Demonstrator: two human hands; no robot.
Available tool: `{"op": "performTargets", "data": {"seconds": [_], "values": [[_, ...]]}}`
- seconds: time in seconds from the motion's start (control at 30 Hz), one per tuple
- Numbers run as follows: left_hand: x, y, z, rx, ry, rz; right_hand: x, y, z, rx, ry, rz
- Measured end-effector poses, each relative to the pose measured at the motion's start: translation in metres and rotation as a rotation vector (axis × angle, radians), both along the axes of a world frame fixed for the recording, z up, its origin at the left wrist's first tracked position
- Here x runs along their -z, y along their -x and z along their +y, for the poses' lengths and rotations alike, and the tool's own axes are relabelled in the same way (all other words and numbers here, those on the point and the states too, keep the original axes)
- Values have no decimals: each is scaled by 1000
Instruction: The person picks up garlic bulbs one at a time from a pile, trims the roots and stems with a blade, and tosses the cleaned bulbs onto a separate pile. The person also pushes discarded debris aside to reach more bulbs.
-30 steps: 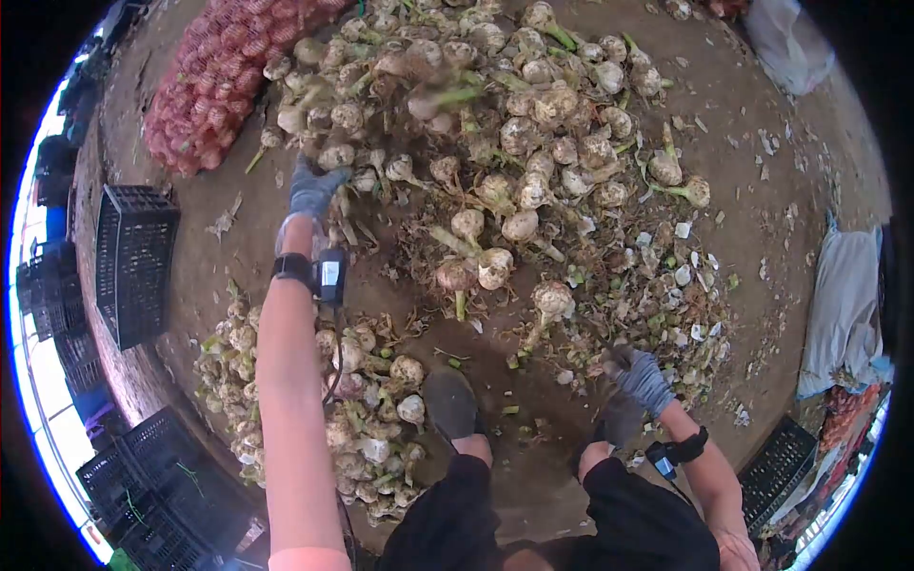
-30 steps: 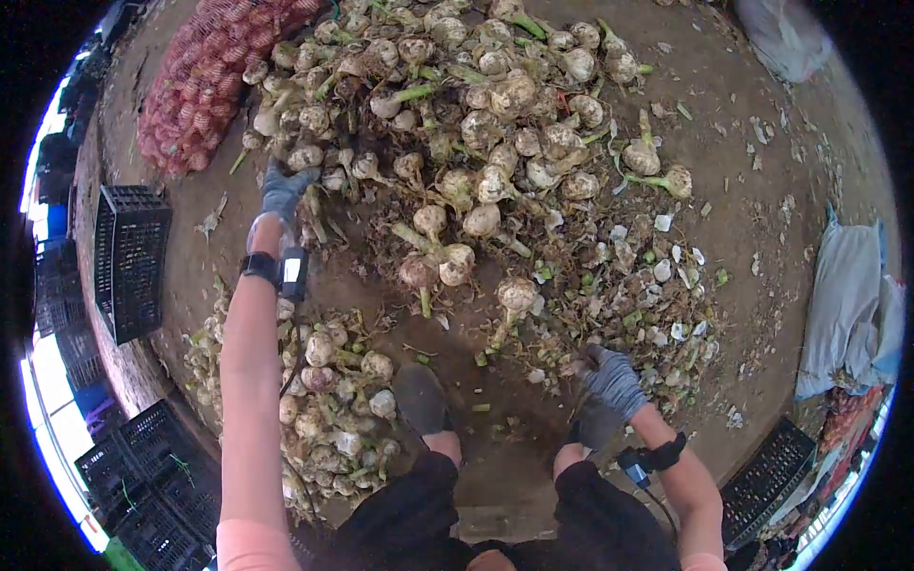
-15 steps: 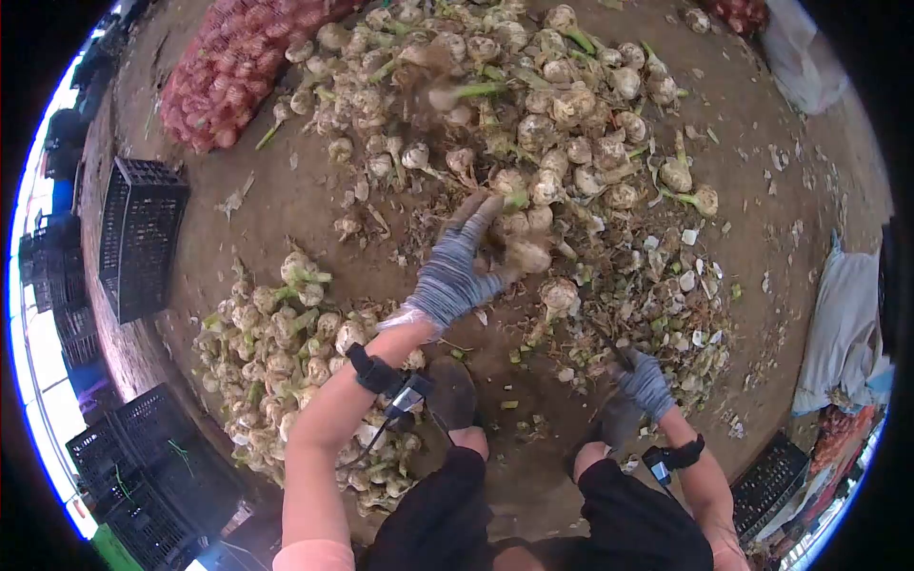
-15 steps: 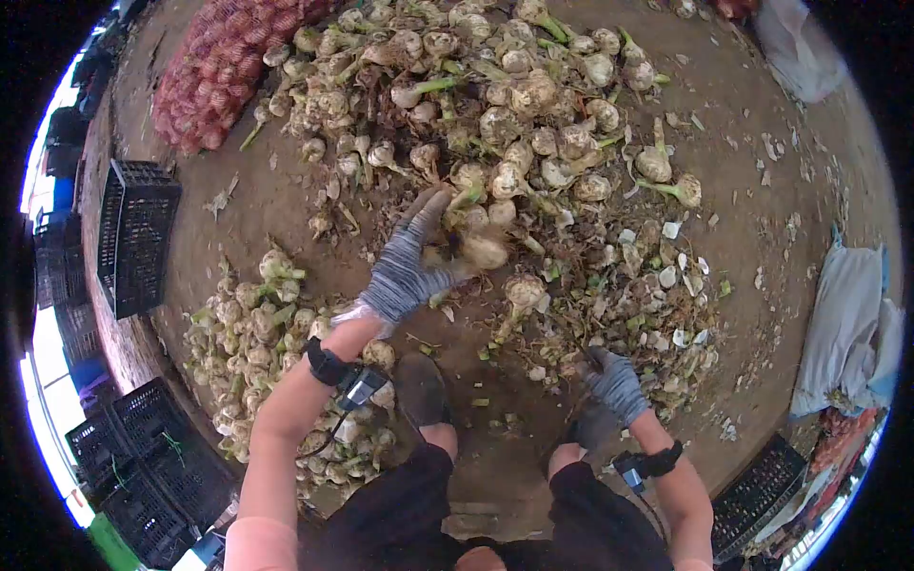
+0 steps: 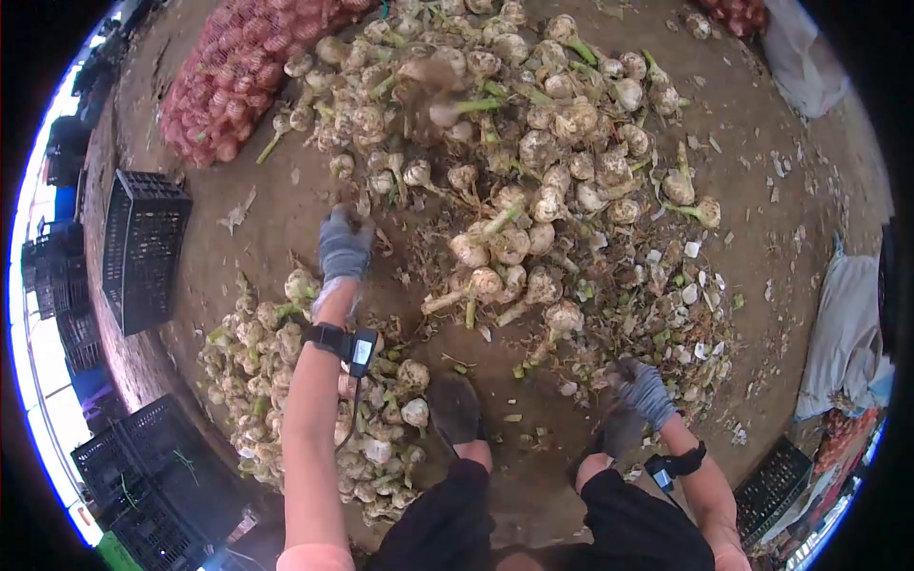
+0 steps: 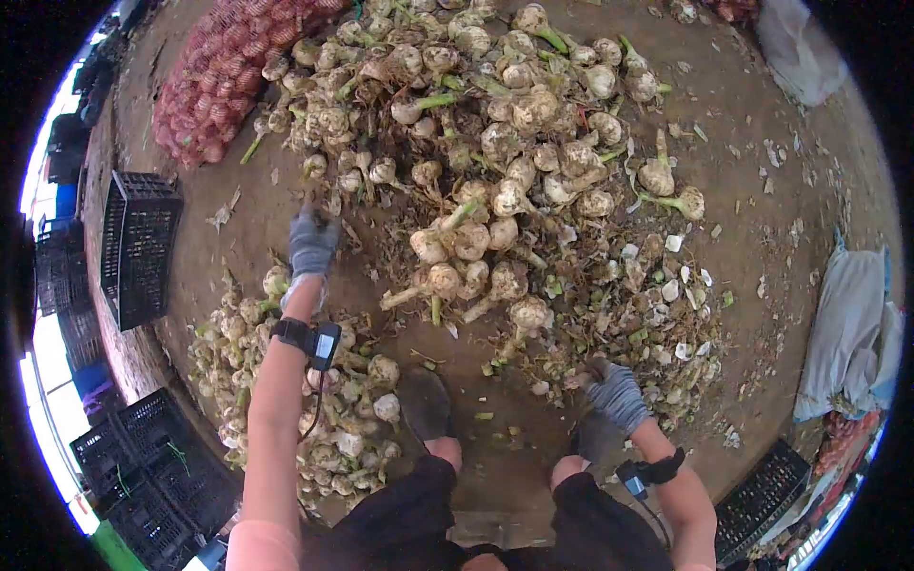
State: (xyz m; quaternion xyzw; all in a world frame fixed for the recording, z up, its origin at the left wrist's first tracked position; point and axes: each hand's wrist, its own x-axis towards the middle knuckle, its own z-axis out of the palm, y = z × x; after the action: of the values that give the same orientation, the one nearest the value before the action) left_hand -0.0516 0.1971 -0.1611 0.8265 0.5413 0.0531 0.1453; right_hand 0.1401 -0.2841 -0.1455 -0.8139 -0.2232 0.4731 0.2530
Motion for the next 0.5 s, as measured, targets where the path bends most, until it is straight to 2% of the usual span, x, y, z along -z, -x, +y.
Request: {"op": "performTargets", "data": {"seconds": [0.07,0.1,0.2,0.27,0.33,0.4,0.47,0.5], "values": [[-5,-26,13,56,4,-136,-3,-5,8,-36,39,6],[11,-28,27,308,-122,-209,-7,-8,11,-72,80,16],[15,-48,20,430,-153,-81,-24,-9,32,-71,150,34],[8,-51,14,373,-65,-36,-8,-6,19,-90,122,-14],[7,-50,3,94,-55,70,-2,-4,13,-103,98,-64],[9,-42,-2,116,-44,52,-6,-3,15,-65,26,-86],[13,-41,-1,278,-27,185,-7,-6,16,-103,61,-74],[23,-38,4,370,-160,66,-7,-9,16,-145,95,-63]]}}
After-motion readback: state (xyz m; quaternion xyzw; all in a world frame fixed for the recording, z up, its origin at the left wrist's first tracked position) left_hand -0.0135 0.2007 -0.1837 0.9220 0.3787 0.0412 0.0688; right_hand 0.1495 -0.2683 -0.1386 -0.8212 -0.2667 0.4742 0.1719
